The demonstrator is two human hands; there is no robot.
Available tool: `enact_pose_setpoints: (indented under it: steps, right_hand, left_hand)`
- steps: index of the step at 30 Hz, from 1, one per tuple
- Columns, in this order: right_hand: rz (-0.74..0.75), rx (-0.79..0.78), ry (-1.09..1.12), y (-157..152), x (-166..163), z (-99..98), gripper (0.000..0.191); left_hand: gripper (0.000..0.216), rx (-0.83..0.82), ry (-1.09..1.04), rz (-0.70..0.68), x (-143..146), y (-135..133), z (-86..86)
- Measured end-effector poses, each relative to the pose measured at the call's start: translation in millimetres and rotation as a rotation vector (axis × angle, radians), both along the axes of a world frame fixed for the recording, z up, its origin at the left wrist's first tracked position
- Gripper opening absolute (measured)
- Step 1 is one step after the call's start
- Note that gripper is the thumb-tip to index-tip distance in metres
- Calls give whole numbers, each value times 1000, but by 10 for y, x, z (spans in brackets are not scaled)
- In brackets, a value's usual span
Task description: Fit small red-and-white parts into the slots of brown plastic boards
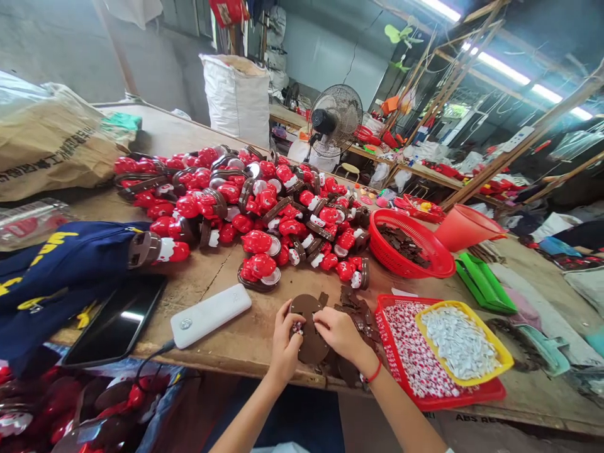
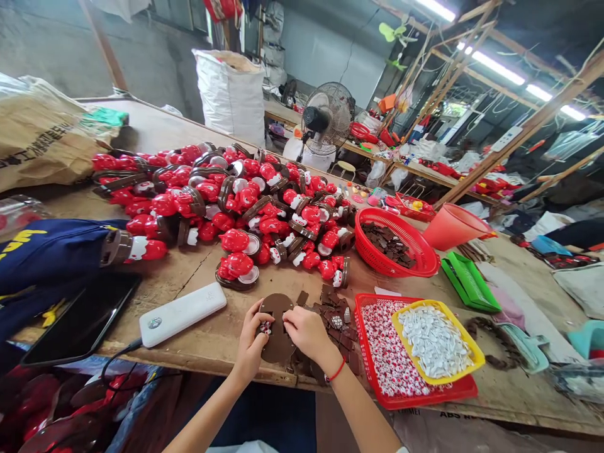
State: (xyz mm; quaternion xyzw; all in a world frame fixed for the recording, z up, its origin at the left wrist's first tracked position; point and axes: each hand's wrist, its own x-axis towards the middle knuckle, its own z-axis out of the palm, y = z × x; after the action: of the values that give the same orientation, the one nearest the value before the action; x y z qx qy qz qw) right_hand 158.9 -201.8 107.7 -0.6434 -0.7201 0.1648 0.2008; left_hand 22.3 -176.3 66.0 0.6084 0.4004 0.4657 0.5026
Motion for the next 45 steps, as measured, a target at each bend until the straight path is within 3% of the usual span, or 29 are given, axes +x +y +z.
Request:
enact_pose_setpoints:
  steps: [2, 6, 8, 11, 14, 17, 21, 23, 26, 29, 32, 37, 41, 45]
  right_hand:
    - [-26, 18, 111, 18, 111, 12, 18]
    - [-463, -16, 12, 124, 594, -69, 26]
    - [-575, -97, -86, 199, 861, -185, 25]
    - [-583, -195, -153, 303, 1107, -385, 25]
    - [-549, -252, -194, 367, 1146, -506, 27]
    - [-527, -259, -198, 374, 1096, -507, 20]
    - [-525, -192, -141, 282, 990, -355, 20]
    - [-519, -78, 11, 197, 885, -231, 24]
    - [-461, 110, 416, 44, 630, -31, 30]
    - [-370, 58, 692, -102, 323, 104, 29]
    - [-311, -15, 735, -222, 99, 138, 26]
    - [-467, 114, 603, -344, -4, 70, 24]
    - [-587, 121, 688, -396, -73, -12, 19]
    - [-655, 184, 788, -448, -200, -2, 21]
  left_hand:
    - [21, -24, -7, 18, -25, 20, -1]
    - [21, -125, -99, 94, -143, 80, -98]
    - [23, -196, -165, 114, -208, 101, -161]
    - [30, -280, -246, 105, -269, 90, -209]
    - [37, -314, -285, 56, -277, 30, -187]
    - [38, -349, -270, 11, -261, -37, -141]
    - [40, -377, -265, -28, -236, -97, -113]
    - [41, -358, -271, -60, -218, -120, -99]
    - [43, -342, -282, -99, -179, -144, -50]
    - [44, -346, -286, -111, -152, -151, 11]
    - [43, -322, -289, -113, -158, -166, 32]
    - [38, -213, -197, -15, -154, -313, -37]
    - [37, -111, -96, 86, -84, -470, -75]
    - [46, -81, -58, 74, -39, -517, -62]
